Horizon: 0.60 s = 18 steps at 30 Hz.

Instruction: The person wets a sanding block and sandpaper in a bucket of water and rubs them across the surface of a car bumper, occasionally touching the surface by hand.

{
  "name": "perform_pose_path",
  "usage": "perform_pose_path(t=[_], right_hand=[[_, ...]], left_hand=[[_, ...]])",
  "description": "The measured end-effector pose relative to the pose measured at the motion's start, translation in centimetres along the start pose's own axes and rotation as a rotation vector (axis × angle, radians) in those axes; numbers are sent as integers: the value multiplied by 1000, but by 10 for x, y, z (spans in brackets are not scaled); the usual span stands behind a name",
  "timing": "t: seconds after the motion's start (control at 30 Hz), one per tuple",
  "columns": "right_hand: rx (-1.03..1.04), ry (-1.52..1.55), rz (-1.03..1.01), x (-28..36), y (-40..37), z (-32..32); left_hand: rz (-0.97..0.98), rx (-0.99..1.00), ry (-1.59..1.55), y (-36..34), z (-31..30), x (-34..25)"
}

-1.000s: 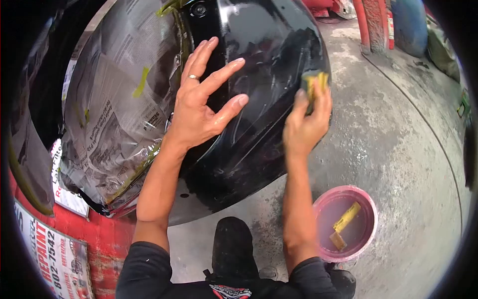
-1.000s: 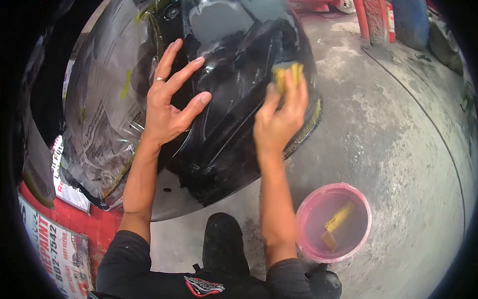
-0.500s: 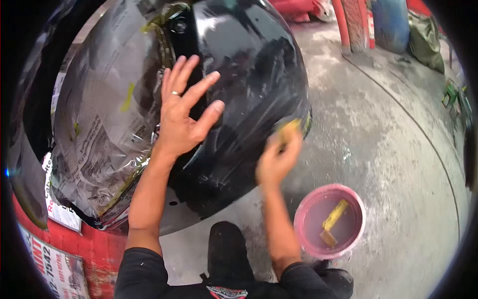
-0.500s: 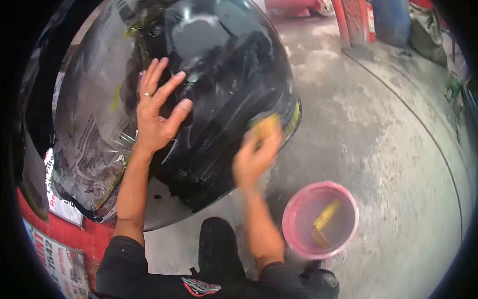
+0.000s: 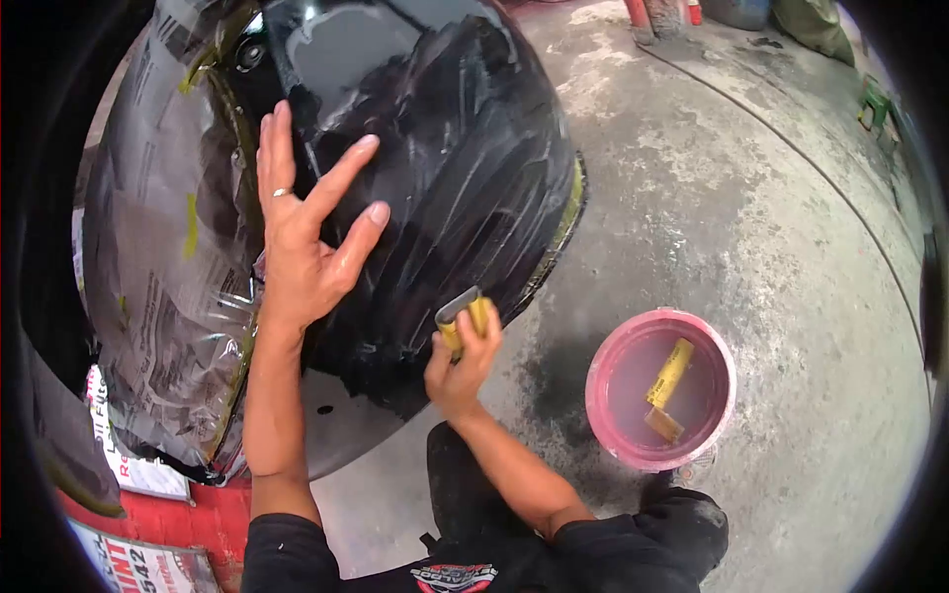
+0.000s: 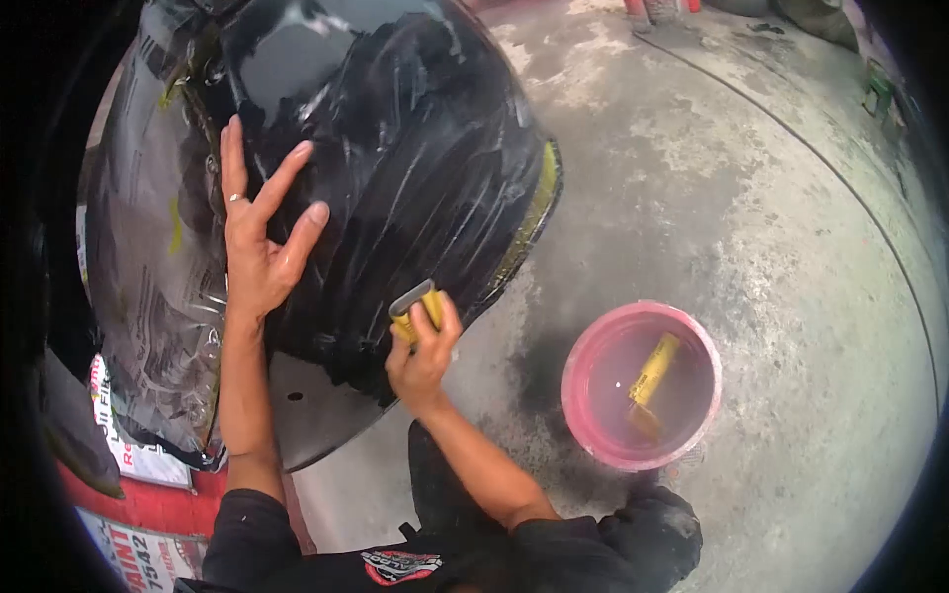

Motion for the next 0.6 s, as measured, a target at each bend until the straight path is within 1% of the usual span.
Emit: perform_pose_path(t=[0.03,0.07,0.13,0.2,0.23,0.27,0.3,0.33,0.37,0.4,0.43,0.47,0.5,0.53,0.6], right_hand=[[-66,-46,-13,-22,9,-2],[-129,-99,-19,-37,52,-7],[-104,-46,253,-56,123,-14],[-113,-30,205,-65,142,-16],[-93,-28,204,-58,129,-17],[-62,-56,230,-43,100,-18],[-49,-83,227,-36,52,-16],[-36,-143,61,-22,4,-11],[0,-151,42,6,-18,-5],[2,-149,43,-2,-11,-2],[-112,-82,126,-21,3,-3],[-224,-18,207,-33,38,-4],[-164,-106,314,-60,90,-14],[-166,-127,238,-97,141,-20],[-118,63,534,-106,191,-16]], left_hand=[[20,-13,32,0,-1,2],[39,-18,59,-3,-1,2],[6,-14,57,-4,-3,-1],[65,-75,65,-3,-1,2],[38,-83,31,-3,0,3],[33,-80,32,-5,-1,2],[34,-81,21,-3,0,2],[28,-81,9,-4,1,3],[53,-87,14,-5,1,2],[52,-86,17,-2,1,2],[46,-80,37,-3,-1,1],[38,-74,55,-4,-1,0],[25,-74,54,-5,-1,-2],[30,-84,42,-4,0,-4],[53,-105,34,-3,-1,-4]])
Point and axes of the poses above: each hand's wrist, its own y-axis towards the middle knuckle, its own z-axis out of the palm, x = y × z, the point moved 3 cm from there along y, towards the middle knuckle, and after that the axes turned 8 degrees about y, right-handed, at the moved point
